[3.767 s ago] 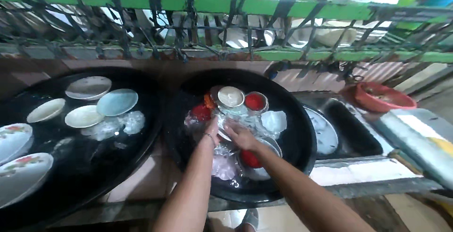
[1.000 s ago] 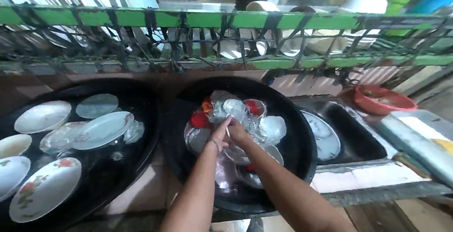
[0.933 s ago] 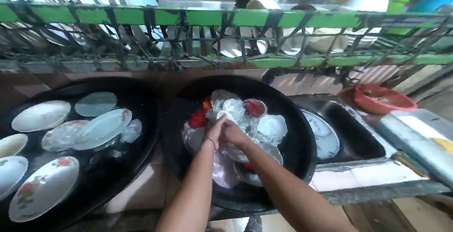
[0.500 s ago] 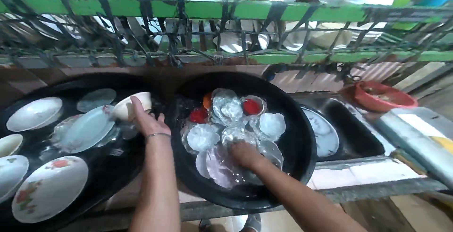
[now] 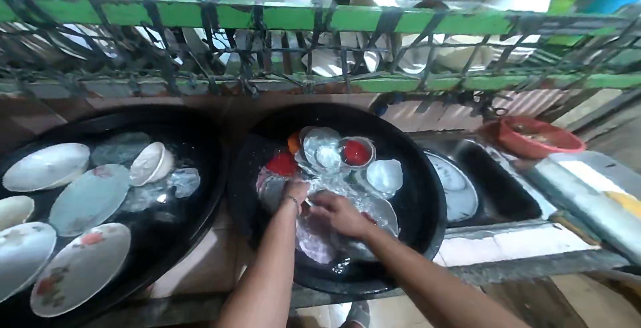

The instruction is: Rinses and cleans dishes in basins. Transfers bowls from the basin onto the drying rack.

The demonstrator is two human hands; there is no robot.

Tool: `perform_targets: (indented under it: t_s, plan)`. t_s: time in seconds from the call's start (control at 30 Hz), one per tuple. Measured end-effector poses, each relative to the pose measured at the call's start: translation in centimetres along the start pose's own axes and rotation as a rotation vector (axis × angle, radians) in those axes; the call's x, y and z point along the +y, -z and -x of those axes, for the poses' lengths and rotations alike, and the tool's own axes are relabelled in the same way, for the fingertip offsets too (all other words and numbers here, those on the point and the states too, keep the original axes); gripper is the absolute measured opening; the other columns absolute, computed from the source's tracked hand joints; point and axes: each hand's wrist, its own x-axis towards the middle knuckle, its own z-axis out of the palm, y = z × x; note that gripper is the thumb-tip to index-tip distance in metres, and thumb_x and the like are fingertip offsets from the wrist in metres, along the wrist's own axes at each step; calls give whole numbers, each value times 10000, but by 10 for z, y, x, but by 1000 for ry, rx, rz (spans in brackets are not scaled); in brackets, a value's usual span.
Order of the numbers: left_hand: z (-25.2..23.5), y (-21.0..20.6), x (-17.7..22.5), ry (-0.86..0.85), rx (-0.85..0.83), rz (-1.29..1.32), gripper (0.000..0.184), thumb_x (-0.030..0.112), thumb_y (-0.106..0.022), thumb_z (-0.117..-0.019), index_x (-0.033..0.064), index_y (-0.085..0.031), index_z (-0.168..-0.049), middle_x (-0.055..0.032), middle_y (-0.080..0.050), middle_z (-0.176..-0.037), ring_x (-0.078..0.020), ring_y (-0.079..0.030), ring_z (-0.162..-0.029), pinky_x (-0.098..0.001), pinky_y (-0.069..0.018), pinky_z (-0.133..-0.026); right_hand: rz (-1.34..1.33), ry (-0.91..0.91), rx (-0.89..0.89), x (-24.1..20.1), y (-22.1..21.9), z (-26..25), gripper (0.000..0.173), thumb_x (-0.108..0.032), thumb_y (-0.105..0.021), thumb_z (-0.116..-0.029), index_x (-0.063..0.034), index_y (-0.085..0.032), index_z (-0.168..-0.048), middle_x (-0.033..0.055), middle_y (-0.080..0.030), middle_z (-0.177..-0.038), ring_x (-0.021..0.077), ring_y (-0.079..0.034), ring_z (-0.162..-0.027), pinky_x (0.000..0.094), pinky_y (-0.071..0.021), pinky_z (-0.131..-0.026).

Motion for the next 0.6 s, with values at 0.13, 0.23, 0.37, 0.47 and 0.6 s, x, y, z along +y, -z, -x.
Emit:
perform_targets:
  t_s: [0.13, 0.23, 0.37, 0.47, 0.6]
  plan:
    - [-9, -5, -7, -14, 31, -114, 428, 293, -485, -1099, 9, -570, -1408, -290, -577, -1380, -428, -567, -1277, -631, -458, -1053, 174, -202, -30, 26, 5, -22, 664, -568, -740, -891, -136, -626, -1383, 183, -544, -1462, 366, -504, -1370, 609, -418, -1127]
    - [-4, -5, 0, -42, 124, -205, 410, 272, -463, -1107, -44, -615, -1320, -299, -608, -1318, -426, -586, -1235, -602, -454, -1049, 79, -40, -21, 2, -14, -25, 494, -319, -593, -1045, -65, -554, -1467, 204, -458, -1553, 355, -461, -1424, 559, -378, -1177]
    - [15, 20, 18, -187, 375, -309, 372, 246, -455, -1110, -14, -696, -1223, -264, -648, -1300, -411, -592, -1265, -598, -427, -1095, 231, -42, -85, 4, -4, -13, 286, -232, -567, -1048, -62, -716, -1223, 168, -680, -1256, 334, -650, -1186, 570, -508, -1026]
    - [27, 63, 29, -285, 597, -149, 364, 213, -436, -1110, -21, -661, -1277, -260, -662, -1276, -403, -614, -1236, -598, -448, -1075, 408, -223, -105, 18, -1, -17, 620, -473, -636, -991, -73, -555, -1458, 230, -485, -1518, 411, -441, -1429, 626, -381, -1149]
    - [34, 129, 41, -305, 992, -13, 459, 176, -494, -1070, 3, -470, -1494, -251, -463, -1533, -354, -443, -1443, -483, -356, -1198, 438, -368, -289, -8, -9, -16, 647, -364, -619, -1017, 19, -456, -1513, 278, -380, -1592, 458, -360, -1476, 667, -316, -1163]
